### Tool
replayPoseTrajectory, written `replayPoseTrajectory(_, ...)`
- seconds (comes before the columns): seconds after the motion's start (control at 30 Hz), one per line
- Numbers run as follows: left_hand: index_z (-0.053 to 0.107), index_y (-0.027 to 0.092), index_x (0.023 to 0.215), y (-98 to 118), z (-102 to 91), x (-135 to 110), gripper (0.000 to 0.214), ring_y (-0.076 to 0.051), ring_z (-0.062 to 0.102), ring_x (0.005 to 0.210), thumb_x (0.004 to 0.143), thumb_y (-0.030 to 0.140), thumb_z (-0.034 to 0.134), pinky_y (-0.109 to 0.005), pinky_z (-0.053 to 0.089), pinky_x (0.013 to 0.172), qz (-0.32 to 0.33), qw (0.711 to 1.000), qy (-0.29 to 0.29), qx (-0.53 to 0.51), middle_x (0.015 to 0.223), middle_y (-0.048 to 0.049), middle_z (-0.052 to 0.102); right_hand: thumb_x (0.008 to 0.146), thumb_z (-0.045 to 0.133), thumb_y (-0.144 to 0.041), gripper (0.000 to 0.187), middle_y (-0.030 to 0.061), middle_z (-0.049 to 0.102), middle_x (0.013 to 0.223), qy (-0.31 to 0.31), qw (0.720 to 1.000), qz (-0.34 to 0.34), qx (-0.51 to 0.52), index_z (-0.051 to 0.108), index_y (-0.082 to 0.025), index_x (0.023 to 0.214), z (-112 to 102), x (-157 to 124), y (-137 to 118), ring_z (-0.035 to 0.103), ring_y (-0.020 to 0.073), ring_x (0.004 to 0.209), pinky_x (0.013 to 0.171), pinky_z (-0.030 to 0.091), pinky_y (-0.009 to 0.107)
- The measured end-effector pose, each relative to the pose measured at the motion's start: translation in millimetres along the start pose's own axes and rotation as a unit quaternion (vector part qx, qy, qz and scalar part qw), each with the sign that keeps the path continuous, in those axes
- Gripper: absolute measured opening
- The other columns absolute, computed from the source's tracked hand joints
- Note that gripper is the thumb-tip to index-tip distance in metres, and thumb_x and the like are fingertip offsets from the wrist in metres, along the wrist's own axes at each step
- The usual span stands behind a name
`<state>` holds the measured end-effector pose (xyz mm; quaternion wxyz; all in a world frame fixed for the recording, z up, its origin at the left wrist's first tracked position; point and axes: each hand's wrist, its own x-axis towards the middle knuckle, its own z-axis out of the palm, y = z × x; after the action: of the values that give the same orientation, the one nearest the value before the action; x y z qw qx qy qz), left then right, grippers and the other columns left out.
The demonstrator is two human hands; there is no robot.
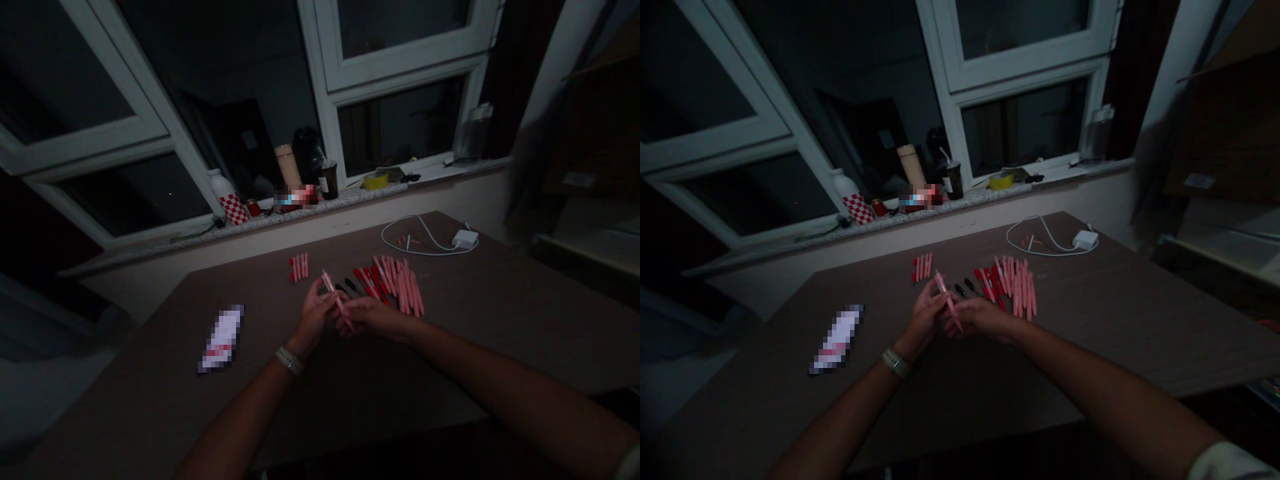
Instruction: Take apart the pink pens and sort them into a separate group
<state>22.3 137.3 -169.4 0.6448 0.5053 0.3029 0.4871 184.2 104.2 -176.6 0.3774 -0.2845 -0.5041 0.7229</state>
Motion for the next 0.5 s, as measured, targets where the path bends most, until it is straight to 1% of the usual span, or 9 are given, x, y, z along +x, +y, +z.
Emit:
replayPoseTrajectory(0.07, 0.041, 0.019, 0.120, -2.0, 0.1, 0.7, 0.063, -0.012, 0.063, 0.059, 0.070, 0.036, 0.078, -0.023, 0.048, 0.058, 0.015, 1.000, 0.010, 0.000, 0.079, -0.0011, 0.069, 0.078, 0.070, -0.044, 0.031, 0.0058, 0.070, 0.077, 0.020, 0.999, -0.017, -0.048, 0.068, -0.013, 0.080, -0.2, 1.7, 0.3, 0.065, 0.0137, 0.068, 0.068, 0.049, 0.027)
replayPoseTrajectory(0.13, 0.041, 0.019, 0.116, -3.7, 0.7, 0.8, 0.063, -0.012, 0.063, 0.058, 0.069, 0.036, 0.079, -0.023, 0.048, 0.058, 0.020, 0.999, 0.026, 0.012, 0.076, -0.0008, 0.069, 0.076, 0.070, -0.042, 0.029, 0.0046, 0.069, 0.071, 0.054, 0.992, -0.035, -0.110, 0.068, -0.014, 0.075, -0.1, 3.5, 2.1, 0.063, 0.0137, 0.063, 0.063, 0.047, 0.026)
replayPoseTrajectory(0.23, 0.041, 0.019, 0.111, -5.5, 1.5, 0.2, 0.061, -0.015, 0.066, 0.060, 0.067, 0.036, 0.080, -0.025, 0.049, 0.061, 0.022, 0.998, 0.050, 0.042, 0.075, -0.0018, 0.070, 0.071, 0.073, -0.036, 0.021, 0.0024, 0.069, 0.067, 0.126, 0.973, -0.051, -0.188, 0.067, -0.016, 0.075, 0.2, 5.4, 6.0, 0.061, 0.0145, 0.060, 0.056, 0.043, 0.024)
replayPoseTrajectory(0.3, 0.041, 0.018, 0.109, -6.5, 1.5, 0.0, 0.060, -0.017, 0.068, 0.064, 0.067, 0.035, 0.080, -0.026, 0.050, 0.064, 0.030, 0.996, 0.061, 0.054, 0.076, -0.0034, 0.071, 0.068, 0.074, -0.034, 0.020, 0.0014, 0.069, 0.067, 0.150, 0.966, -0.055, -0.202, 0.066, -0.017, 0.075, -0.2, 6.4, 8.1, 0.061, 0.0146, 0.060, 0.054, 0.042, 0.023)
replayPoseTrajectory(0.4, 0.040, 0.018, 0.109, -8.0, 1.7, 0.3, 0.060, -0.017, 0.068, 0.066, 0.067, 0.034, 0.080, -0.025, 0.051, 0.064, 0.036, 0.996, 0.068, 0.055, 0.077, -0.0045, 0.072, 0.065, 0.076, -0.038, 0.027, 0.0006, 0.067, 0.065, 0.140, 0.972, -0.051, -0.181, 0.064, -0.016, 0.077, -1.2, 7.8, 9.5, 0.060, 0.0131, 0.057, 0.053, 0.042, 0.023)
replayPoseTrajectory(0.5, 0.039, 0.018, 0.110, -8.5, 3.3, 0.1, 0.058, -0.014, 0.065, 0.059, 0.070, 0.037, 0.078, -0.023, 0.049, 0.056, 0.029, 0.997, 0.058, 0.044, 0.079, -0.0041, 0.071, 0.066, 0.076, -0.044, 0.036, -0.0003, 0.066, 0.064, 0.116, 0.983, -0.035, -0.138, 0.060, -0.016, 0.082, -0.6, 7.8, 9.1, 0.059, 0.0121, 0.055, 0.053, 0.045, 0.023)
